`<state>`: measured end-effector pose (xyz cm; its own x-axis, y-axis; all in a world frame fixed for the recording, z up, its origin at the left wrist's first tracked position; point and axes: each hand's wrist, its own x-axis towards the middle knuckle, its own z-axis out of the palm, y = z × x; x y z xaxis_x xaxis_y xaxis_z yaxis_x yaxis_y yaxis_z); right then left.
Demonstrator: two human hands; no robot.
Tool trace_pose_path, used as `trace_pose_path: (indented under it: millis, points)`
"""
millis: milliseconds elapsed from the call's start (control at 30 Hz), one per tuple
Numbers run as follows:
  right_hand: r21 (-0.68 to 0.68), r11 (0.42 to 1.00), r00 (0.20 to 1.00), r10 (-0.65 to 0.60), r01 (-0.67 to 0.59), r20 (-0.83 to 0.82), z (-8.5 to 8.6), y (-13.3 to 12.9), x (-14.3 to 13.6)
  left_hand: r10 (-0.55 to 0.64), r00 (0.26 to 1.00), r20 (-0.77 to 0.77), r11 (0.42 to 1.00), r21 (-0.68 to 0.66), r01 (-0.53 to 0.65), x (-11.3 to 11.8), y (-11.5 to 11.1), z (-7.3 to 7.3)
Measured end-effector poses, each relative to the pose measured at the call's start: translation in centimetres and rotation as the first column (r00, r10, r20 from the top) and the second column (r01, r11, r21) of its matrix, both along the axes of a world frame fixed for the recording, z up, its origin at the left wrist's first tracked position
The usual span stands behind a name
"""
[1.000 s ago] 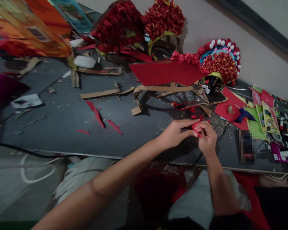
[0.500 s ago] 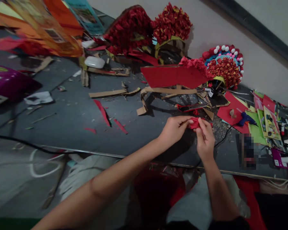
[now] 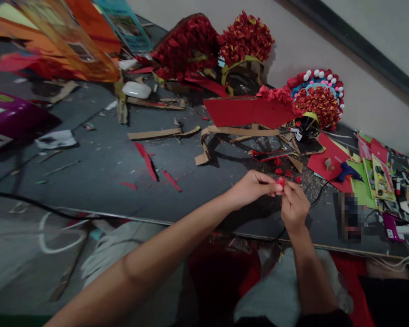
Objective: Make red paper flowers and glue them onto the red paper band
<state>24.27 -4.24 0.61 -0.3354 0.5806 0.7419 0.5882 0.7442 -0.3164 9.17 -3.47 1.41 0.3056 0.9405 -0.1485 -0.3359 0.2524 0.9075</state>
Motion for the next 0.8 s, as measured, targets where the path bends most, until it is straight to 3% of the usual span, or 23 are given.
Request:
trace_pose_path:
  millis: [133,300,500,633,800]
  points:
    - [0.082,0.997,0.998,-0.001,0.005,-0.057,0.1,-0.1,0.0,-0.067,0.997,0.033,0.989,-0.131,0.070,-0.4,-0.1,0.5]
    - [0.100,0.995,1.000,0.018,-0.016,-0.018,0.4,0.0,0.2,-0.024,0.997,-0.078,0.991,-0.131,0.013,-0.9,-0.2,0.8]
    - [0.071,0.997,1.000,0.018,-0.020,0.022,1.2,0.6,0.6,-0.142,0.974,0.179,0.978,-0.123,0.166,-0.7,-0.1,-0.1]
    - [-0.085,0.992,0.996,0.089,-0.091,-0.030,1.2,0.6,1.1,-0.159,0.977,0.146,0.978,-0.114,0.176,-0.5,0.0,-0.5]
    - [-0.342,0.927,0.986,0.124,-0.155,-0.111,1.7,0.6,1.9,-0.254,0.963,0.087,0.958,-0.114,0.263,-0.4,-0.4,-0.3]
